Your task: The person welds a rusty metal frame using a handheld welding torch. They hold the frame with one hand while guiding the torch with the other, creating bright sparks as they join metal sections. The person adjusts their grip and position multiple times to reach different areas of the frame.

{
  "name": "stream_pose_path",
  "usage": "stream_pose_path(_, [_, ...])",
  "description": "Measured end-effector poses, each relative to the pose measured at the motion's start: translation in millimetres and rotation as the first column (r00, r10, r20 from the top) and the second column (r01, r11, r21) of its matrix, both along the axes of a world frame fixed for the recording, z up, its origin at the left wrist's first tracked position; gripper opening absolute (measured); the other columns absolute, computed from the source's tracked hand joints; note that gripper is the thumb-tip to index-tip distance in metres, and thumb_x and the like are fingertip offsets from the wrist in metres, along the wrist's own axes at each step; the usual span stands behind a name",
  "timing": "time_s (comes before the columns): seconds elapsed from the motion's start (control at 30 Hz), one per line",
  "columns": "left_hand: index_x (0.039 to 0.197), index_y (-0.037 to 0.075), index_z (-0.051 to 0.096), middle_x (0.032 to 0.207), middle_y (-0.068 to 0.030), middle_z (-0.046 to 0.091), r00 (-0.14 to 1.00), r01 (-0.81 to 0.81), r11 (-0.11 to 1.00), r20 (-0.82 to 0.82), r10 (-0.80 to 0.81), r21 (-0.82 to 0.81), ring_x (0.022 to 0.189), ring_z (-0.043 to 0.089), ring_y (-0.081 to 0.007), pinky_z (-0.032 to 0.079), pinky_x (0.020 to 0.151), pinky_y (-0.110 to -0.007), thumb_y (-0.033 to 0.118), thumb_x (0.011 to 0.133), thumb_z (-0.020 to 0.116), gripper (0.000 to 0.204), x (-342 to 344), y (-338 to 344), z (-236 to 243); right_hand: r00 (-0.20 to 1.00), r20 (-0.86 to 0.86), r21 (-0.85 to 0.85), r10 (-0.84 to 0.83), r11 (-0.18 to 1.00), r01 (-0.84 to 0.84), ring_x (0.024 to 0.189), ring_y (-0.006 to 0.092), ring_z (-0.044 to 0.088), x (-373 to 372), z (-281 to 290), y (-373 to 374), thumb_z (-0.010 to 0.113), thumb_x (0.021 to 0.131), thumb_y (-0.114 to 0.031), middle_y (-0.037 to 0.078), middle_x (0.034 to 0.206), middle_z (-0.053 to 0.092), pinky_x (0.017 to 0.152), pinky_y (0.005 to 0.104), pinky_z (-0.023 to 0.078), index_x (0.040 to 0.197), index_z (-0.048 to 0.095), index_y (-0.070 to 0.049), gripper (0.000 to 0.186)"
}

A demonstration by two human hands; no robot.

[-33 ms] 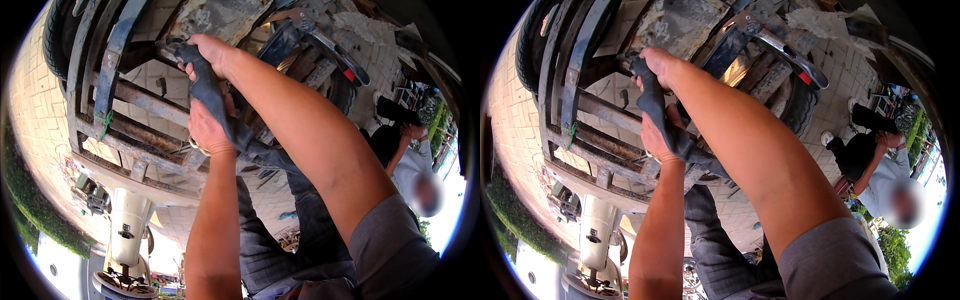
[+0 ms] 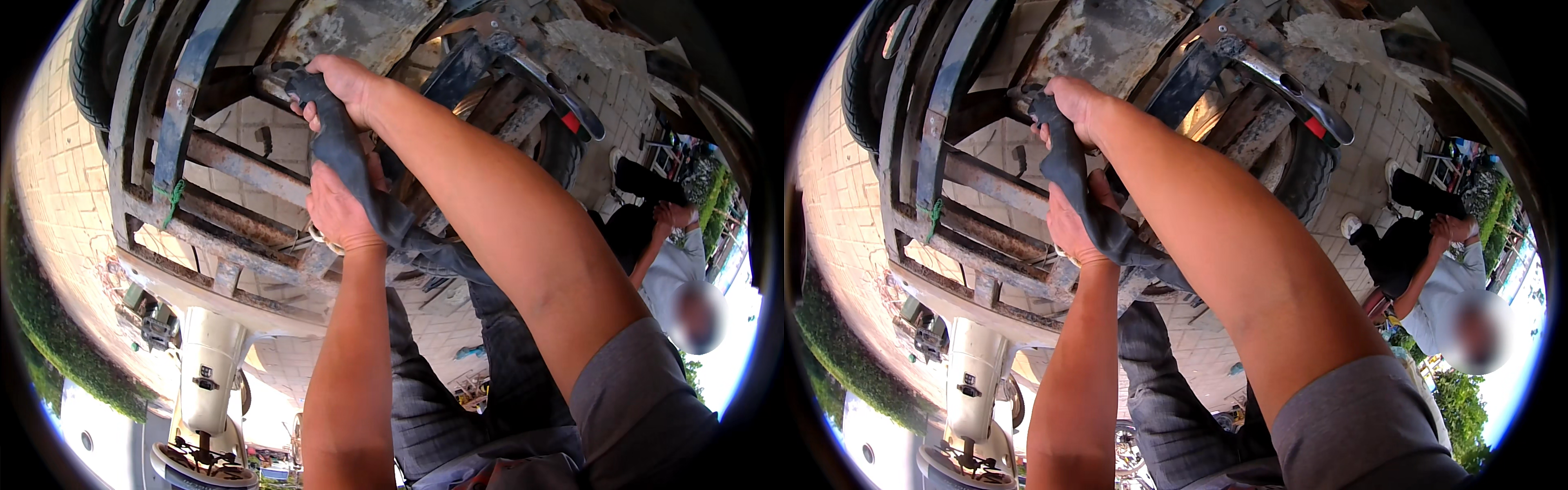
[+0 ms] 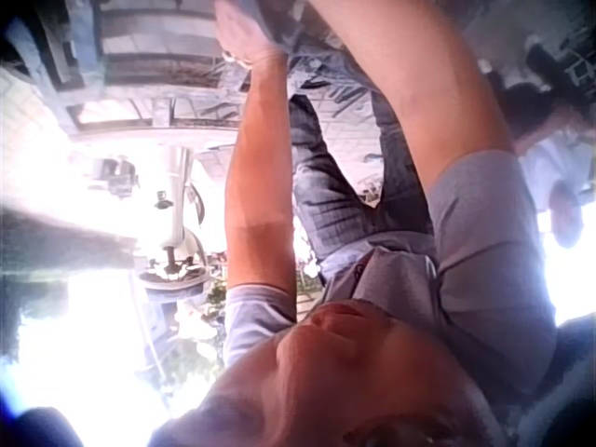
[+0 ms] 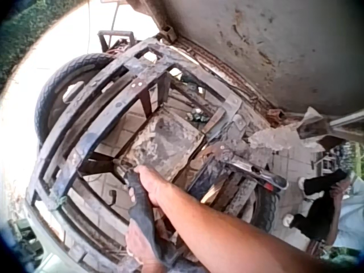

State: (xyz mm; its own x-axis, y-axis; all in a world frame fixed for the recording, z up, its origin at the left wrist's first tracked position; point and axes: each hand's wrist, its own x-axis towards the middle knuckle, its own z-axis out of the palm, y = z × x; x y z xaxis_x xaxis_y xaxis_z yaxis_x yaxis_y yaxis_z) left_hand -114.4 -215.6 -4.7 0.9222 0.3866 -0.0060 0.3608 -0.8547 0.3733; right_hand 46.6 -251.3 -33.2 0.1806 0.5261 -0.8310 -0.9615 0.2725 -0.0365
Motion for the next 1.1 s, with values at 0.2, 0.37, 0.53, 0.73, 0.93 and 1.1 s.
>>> stream_pose_path(0.2, [0.106, -0.002, 0.048, 0.097, -0.0168, 0.059, 0.996, -0.013, 1.000, -0.094, 0.012, -0.013, 0.090, 0.057, -0.0331, 0.041, 0.074, -0.042, 0.047, 0.076, 0.065, 0.060, -2.1, 0.0, -1.2, 1.000, 0.027, 0.015, 0.013, 1.000, -0.014, 0.049, 0.0161, 0.049, -1.0, -3.1, 2.1, 0.039, 0.091, -0.028, 0.016, 0.076, 0.055, 0.043, 0.0296, 0.043, 0.098, 0.049, -0.001, 0.030])
stream_pose_path(0.37, [0.104, 0.000, 0.048, 0.093, -0.0155, 0.058, 0.985, -0.039, 0.997, -0.169, 0.028, -0.060, 0.087, 0.057, -0.0332, 0.040, 0.073, -0.042, 0.047, 0.076, 0.065, 0.058, 1.2, -1.5, 6.7, 0.996, 0.085, -0.007, 0.019, 1.000, -0.019, 0.050, 0.0155, 0.050, -1.8, 1.5, -0.2, 0.037, 0.092, -0.026, 0.016, 0.076, 0.056, 0.043, 0.0277, 0.043, 0.099, 0.050, -0.001, 0.029])
stream_pose_path(0.53, [0.105, 0.000, 0.048, 0.094, -0.0143, 0.058, 0.993, -0.017, 1.000, -0.119, 0.016, -0.004, 0.088, 0.057, -0.0326, 0.040, 0.073, -0.042, 0.047, 0.076, 0.065, 0.058, -2.0, -0.6, 1.8, 0.997, 0.080, -0.055, 0.010, 0.998, -0.005, 0.050, 0.0151, 0.050, -2.2, 3.9, 0.8, 0.037, 0.092, -0.025, 0.018, 0.079, 0.058, 0.043, 0.0273, 0.043, 0.098, 0.050, 0.001, 0.030])
stream_pose_path(0.73, [0.107, -0.003, 0.046, 0.096, -0.0162, 0.058, 0.993, -0.005, 1.000, -0.118, 0.003, -0.011, 0.089, 0.057, -0.0330, 0.041, 0.073, -0.042, 0.046, 0.077, 0.065, 0.060, -0.6, -0.6, 3.0, 0.998, 0.063, -0.034, 0.014, 0.999, -0.011, 0.049, 0.0154, 0.049, -1.8, 1.6, -0.7, 0.038, 0.092, -0.026, 0.018, 0.079, 0.058, 0.042, 0.0284, 0.042, 0.098, 0.050, 0.001, 0.030])
stream_pose_path(0.93, [0.107, -0.003, 0.045, 0.097, -0.0177, 0.058, 0.997, 0.004, 1.000, -0.078, -0.004, 0.000, 0.090, 0.056, -0.0347, 0.040, 0.073, -0.043, 0.045, 0.077, 0.066, 0.060, -3.2, -0.1, -0.9, 0.997, 0.070, -0.034, 0.019, 0.999, -0.016, 0.050, 0.0158, 0.049, -1.3, 2.4, 0.7, 0.039, 0.092, -0.026, 0.017, 0.078, 0.057, 0.043, 0.0288, 0.042, 0.098, 0.050, 0.001, 0.030])
stream_pose_path(1.1, [0.107, -0.003, 0.045, 0.095, -0.0172, 0.058, 0.997, -0.007, 1.000, -0.075, 0.007, -0.007, 0.089, 0.056, -0.0346, 0.040, 0.072, -0.043, 0.044, 0.077, 0.066, 0.059, -3.2, 0.0, -0.1, 0.998, 0.061, -0.032, 0.033, 0.999, -0.031, 0.050, 0.0162, 0.049, -1.3, 1.5, 1.6, 0.038, 0.092, -0.026, 0.015, 0.077, 0.057, 0.043, 0.0288, 0.042, 0.098, 0.050, 0.000, 0.030])
